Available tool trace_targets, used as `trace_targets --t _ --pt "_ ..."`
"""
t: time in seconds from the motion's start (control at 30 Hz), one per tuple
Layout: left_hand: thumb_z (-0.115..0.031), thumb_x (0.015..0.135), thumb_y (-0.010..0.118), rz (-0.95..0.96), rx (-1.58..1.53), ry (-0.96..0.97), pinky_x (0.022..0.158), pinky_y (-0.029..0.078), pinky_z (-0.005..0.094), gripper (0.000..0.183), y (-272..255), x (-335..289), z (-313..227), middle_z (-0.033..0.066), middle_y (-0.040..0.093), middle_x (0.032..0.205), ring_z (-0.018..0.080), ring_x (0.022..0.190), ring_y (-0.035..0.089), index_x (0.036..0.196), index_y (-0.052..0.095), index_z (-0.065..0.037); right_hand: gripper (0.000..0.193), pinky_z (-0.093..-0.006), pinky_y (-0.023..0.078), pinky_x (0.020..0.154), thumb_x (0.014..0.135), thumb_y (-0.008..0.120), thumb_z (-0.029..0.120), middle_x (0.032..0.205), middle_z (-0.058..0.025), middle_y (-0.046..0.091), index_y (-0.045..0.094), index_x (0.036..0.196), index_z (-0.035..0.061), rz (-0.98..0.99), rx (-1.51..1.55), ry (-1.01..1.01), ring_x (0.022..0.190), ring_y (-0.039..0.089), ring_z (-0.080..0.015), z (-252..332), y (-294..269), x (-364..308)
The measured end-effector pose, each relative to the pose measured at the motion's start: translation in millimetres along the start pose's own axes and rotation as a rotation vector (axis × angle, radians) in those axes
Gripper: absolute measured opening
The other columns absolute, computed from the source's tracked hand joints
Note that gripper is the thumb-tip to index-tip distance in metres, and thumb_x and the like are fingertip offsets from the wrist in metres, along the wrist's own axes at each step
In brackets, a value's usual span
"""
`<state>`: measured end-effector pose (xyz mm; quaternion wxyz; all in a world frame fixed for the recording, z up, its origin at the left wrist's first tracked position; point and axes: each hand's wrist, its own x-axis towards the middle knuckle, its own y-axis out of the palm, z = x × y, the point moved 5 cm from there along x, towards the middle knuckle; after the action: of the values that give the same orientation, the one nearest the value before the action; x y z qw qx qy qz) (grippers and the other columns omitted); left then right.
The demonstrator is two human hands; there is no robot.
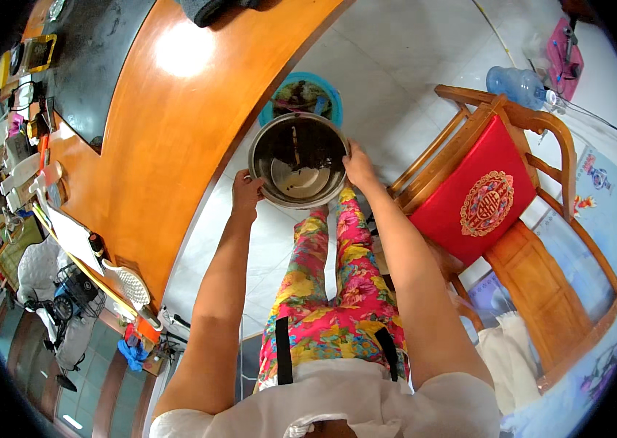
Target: The person wipes the surface of a wooden table with a cloth, moves a kettle and several small cups, and later empties the contents of a metal bowl into a small bucket.
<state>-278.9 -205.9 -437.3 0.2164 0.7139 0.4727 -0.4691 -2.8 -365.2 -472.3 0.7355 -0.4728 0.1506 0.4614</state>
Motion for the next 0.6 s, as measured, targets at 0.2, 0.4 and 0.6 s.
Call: trace_targets --t 0.2,0.4,0.6 --pt "-0.007 0.093 0.064 0.010 0.079 0.089 0.077 0.054 0.0397 0.038 -7 8 7 0.0065 0.064 0.101 0.0187 0.089 0.063 0.128 0.048 -0.008 0.054 -0.0493 0.049 0.094 0.094 0.059 0.010 0.116 -0.0293 0.066 0.042 0.144 0.0050 -0.080 0.199 0.038 0.111 0.063 -0.0463 14 -8 -36" --pt "-0.006 0.094 0.065 0.063 0.076 0.098 0.077 0.054 0.0403 0.037 7 19 1 0.0063 0.064 0.100 0.0200 0.092 0.063 0.127 0.049 -0.010 0.053 -0.0488 0.050 0.088 0.094 0.060 0.009 0.107 -0.0277 0.069 0.043 0.144 0.0064 -0.174 0.123 0.011 0.102 0.066 -0.0453 3 -20 -40" --pt "-0.014 0.092 0.070 0.168 -0.025 0.020 0.076 0.054 0.0410 0.039 25 14 18 0.0068 0.063 0.100 0.0213 0.089 0.064 0.126 0.051 -0.009 0.055 -0.0546 0.050 0.086 0.094 0.060 0.011 0.105 -0.0293 0.069 0.041 0.146 0.0113 -0.200 0.128 0.057 0.098 0.065 -0.0486 -2 -46 -57"
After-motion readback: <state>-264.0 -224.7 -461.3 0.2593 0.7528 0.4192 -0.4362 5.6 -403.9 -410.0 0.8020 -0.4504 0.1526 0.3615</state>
